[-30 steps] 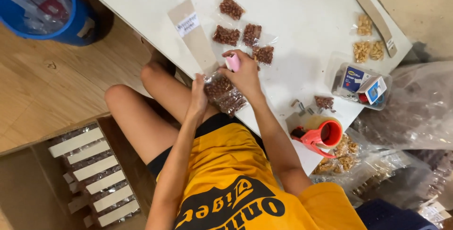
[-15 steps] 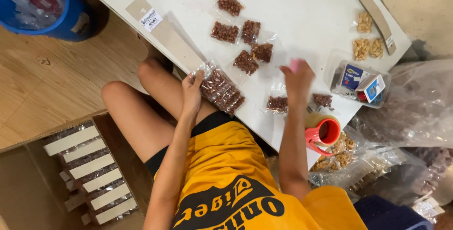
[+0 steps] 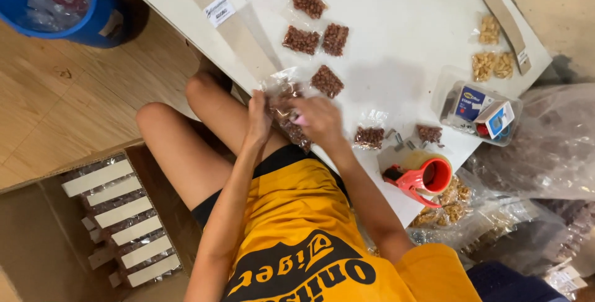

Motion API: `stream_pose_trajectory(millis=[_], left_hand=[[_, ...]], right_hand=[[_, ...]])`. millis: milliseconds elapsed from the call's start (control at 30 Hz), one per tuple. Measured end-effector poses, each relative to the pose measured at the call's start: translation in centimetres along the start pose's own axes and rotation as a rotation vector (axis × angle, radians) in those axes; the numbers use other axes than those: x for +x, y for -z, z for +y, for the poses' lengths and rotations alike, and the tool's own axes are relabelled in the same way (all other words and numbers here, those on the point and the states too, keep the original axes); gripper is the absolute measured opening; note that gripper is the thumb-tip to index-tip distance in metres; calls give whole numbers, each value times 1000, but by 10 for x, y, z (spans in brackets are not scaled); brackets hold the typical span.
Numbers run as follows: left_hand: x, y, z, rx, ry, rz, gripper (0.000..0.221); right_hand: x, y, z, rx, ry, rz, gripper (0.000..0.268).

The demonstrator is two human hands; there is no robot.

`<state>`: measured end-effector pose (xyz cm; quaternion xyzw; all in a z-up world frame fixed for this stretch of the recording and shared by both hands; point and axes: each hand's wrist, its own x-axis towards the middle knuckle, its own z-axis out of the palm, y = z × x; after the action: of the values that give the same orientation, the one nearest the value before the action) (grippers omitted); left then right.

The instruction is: Stapling cardboard header labels onto small plastic bags containing nuts and placing them into a cardboard box.

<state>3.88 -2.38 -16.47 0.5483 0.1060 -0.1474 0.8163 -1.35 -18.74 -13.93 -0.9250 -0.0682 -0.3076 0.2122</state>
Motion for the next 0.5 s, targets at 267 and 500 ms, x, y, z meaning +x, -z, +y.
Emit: stream_pose_trajectory(millis=[267, 500], left_hand=[[-15, -14, 21, 265, -110, 78, 36], [-23, -6, 60, 312, -25, -24, 34]], right_hand=[[76, 37, -45, 663, -591, 26, 18], [153, 41, -56, 462, -850, -40, 48]])
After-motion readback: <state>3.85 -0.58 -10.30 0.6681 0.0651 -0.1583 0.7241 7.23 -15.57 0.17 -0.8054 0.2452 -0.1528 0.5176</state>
